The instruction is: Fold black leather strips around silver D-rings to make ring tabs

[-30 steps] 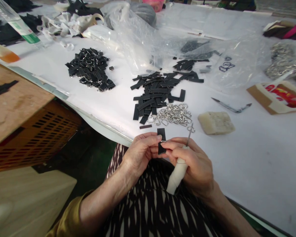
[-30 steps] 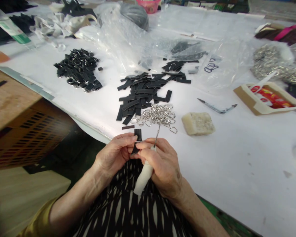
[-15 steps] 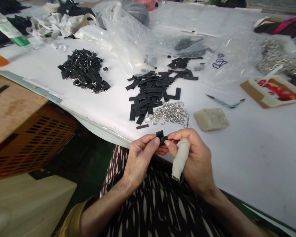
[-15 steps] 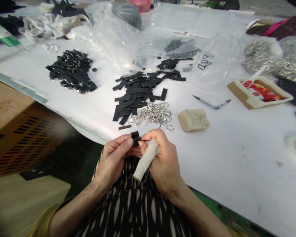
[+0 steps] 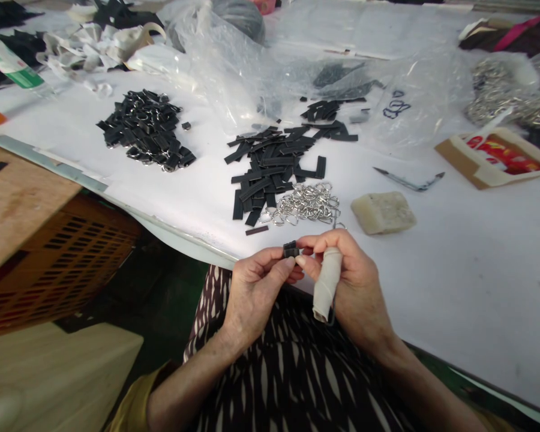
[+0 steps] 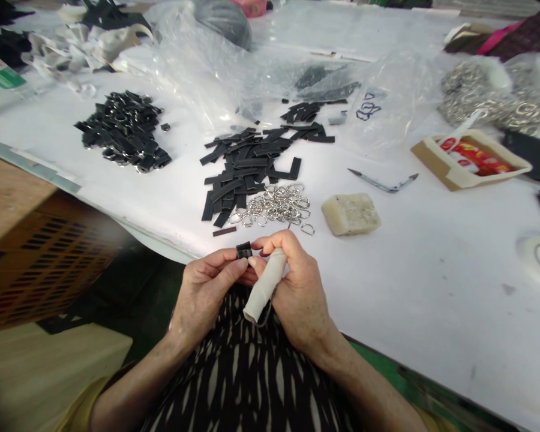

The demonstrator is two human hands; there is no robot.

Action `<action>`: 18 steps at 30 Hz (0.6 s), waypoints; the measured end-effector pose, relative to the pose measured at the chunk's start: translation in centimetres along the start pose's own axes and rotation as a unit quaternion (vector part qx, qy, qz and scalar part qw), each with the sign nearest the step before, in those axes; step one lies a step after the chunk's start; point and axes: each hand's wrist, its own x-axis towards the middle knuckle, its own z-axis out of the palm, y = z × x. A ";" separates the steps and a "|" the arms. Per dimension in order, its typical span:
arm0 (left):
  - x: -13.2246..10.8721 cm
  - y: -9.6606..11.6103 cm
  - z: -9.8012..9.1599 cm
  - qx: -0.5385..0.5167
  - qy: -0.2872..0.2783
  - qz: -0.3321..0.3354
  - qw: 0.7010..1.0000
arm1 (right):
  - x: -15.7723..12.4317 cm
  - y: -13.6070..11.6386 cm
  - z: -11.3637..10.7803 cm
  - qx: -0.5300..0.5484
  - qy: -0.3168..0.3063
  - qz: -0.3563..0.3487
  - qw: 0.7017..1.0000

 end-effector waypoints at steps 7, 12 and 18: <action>-0.1 -0.1 0.2 0.017 0.002 0.008 1.000 | 0.2 0.0 0.0 0.005 0.001 0.008 1.000; -0.2 0.1 0.3 0.057 0.006 0.008 0.998 | 0.1 0.2 0.0 -0.017 0.014 0.006 1.000; 0.0 0.6 -0.4 0.196 0.033 0.077 0.977 | 0.4 0.3 -0.2 -0.005 -0.009 0.019 1.000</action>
